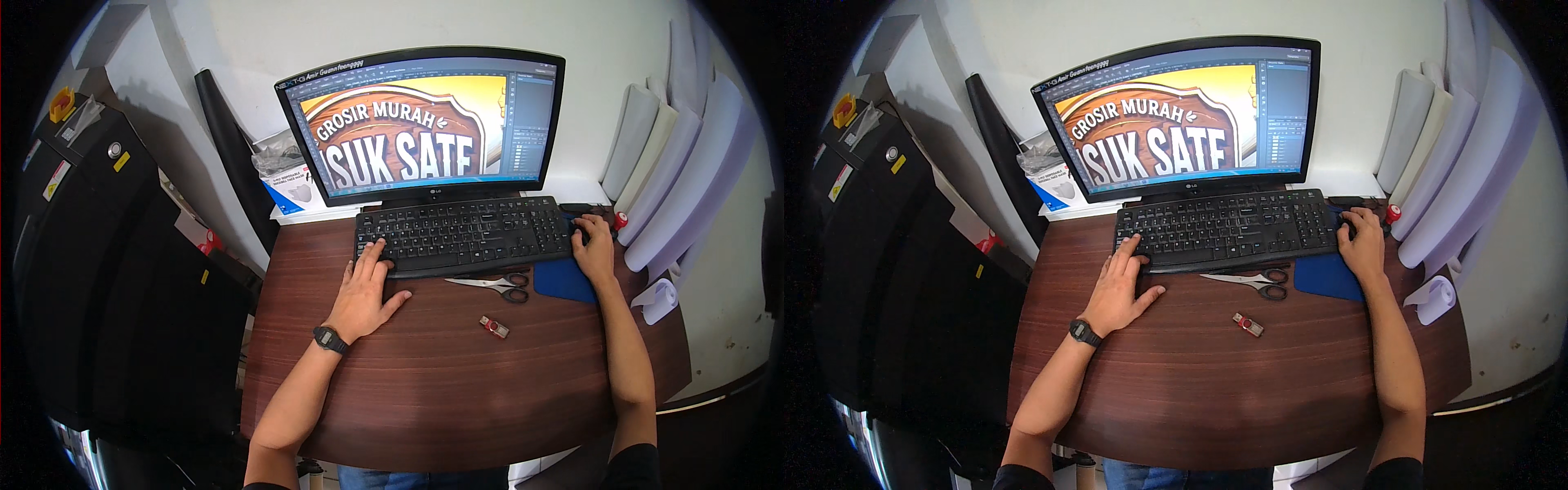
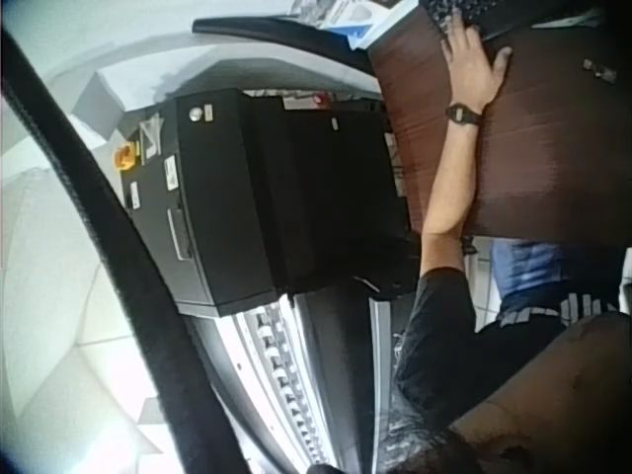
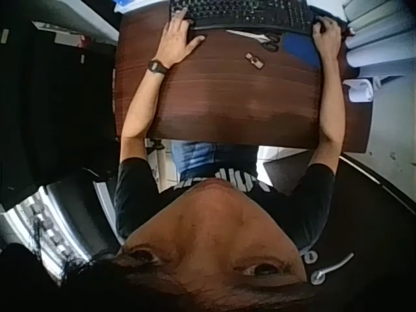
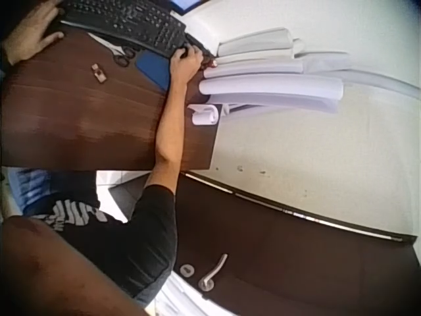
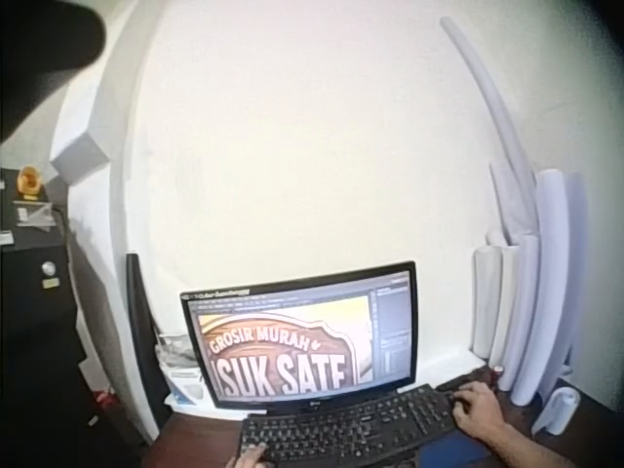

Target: Designing a promotional flyer for a satay stick business on a computer.

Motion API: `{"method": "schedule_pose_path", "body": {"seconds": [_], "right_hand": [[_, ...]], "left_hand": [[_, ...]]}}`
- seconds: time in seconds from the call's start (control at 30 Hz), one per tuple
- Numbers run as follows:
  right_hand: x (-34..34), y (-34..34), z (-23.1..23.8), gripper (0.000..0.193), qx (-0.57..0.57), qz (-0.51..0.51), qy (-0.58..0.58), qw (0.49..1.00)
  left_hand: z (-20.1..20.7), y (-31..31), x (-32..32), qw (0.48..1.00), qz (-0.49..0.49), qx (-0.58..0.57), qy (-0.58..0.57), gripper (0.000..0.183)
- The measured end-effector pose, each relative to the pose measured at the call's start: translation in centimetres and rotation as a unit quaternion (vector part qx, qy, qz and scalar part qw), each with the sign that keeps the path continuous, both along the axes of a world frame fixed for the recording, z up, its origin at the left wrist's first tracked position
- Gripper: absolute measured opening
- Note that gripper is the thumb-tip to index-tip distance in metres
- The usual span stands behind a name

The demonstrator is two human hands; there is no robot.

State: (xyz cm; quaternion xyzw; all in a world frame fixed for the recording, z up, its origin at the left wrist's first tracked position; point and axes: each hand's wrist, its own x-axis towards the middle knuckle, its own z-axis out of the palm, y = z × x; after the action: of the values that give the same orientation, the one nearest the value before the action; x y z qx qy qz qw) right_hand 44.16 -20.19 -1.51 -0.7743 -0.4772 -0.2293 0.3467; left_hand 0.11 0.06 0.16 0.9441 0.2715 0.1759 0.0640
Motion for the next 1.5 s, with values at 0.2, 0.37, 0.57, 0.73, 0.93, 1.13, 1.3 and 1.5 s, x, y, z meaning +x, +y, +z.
{"method": "schedule_pose_path", "body": {"seconds": [0.2, 0.37, 0.57, 0.73, 0.93, 1.13, 1.3, 1.5], "right_hand": [[-0.13, 0.00, 0.18, 0.024, 0.000, 0.002, 0.002, 1.000], [-0.11, -0.01, 0.17, 0.025, -0.011, -0.001, 0.020, 1.000], [-0.11, 0.05, 0.14, 0.026, -0.007, -0.006, 0.004, 1.000], [-0.01, 0.02, 0.00, 0.025, 0.002, -0.002, 0.001, 1.000], [0.25, 0.07, -0.36, 0.024, 0.007, 0.001, -0.001, 1.000], [0.00, 0.06, 0.02, 0.022, 0.007, -0.006, -0.006, 1.000], [0.23, 0.09, -0.19, 0.022, 0.010, -0.002, -0.008, 1.000], [0.29, 0.09, -0.27, 0.023, 0.005, 0.001, -0.003, 1.000]], "left_hand": [[-0.26, 0.24, -0.05, 1.000, 0.000, -0.012, 0.003, 0.065], [-0.13, 0.17, 0.03, 1.000, 0.005, -0.016, 0.007, 0.065], [-0.04, 0.10, 0.09, 1.000, 0.008, -0.019, 0.009, 0.065], [-0.05, 0.12, -0.04, 1.000, 0.001, -0.015, -0.002, 0.065], [0.14, -0.01, 0.04, 1.000, 0.005, -0.012, 0.004, 0.065], [0.05, 0.00, -0.01, 1.000, 0.002, -0.003, -0.002, 0.065], [-0.04, 0.12, -0.05, 1.000, -0.001, -0.001, -0.003, 0.065], [0.03, 0.02, -0.13, 1.000, -0.003, -0.003, -0.004, 0.065]]}}
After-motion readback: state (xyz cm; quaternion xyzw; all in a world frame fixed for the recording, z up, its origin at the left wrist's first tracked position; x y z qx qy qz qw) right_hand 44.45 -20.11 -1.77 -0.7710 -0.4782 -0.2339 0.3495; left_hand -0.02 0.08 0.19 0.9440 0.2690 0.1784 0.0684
